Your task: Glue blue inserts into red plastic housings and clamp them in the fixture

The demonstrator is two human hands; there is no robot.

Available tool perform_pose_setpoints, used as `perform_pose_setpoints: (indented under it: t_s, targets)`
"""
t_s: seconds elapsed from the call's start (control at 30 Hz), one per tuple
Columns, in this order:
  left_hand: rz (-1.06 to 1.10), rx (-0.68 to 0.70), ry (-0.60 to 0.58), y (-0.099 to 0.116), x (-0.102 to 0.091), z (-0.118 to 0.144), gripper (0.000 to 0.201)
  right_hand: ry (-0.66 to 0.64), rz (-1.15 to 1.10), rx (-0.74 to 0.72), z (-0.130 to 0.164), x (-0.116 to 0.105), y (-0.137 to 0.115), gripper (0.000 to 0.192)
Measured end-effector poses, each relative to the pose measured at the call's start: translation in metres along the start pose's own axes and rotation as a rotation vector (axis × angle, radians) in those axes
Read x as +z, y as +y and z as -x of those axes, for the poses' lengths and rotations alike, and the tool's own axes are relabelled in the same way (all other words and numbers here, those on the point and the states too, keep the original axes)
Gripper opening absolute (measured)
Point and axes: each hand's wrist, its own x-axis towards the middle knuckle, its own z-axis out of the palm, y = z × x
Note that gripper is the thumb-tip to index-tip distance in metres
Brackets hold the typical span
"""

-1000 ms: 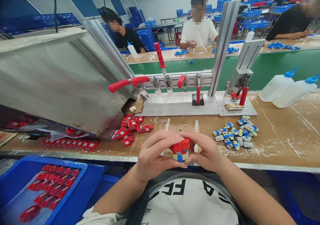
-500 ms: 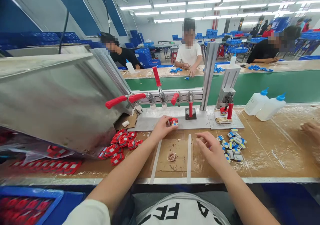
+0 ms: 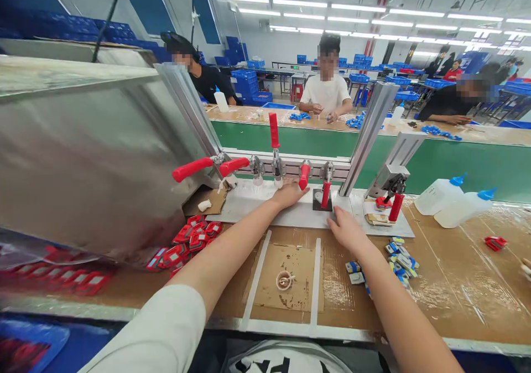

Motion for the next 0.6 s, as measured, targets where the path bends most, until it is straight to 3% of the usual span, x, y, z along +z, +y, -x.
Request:
perform_pose_setpoints:
  t_s: [0.13,0.2,0.6]
  targets:
    - [-0.008,0.286,-0.173,0.006,0.003,0.01,0.11,0.034,0.031,-0.06,-0.007,0.028,-0.001,0.058]
    - [0.019,0.348,-0.2,0.008,0.007,0.011,0.118,0.059,0.07,-0.087,-0.006,0.035,0.001,0.062]
    - [0.07,0.225,-0.192,0.009,0.016,0.008,0.108,0.028,0.257,-0.018,0.009,0.038,-0.023,0.071]
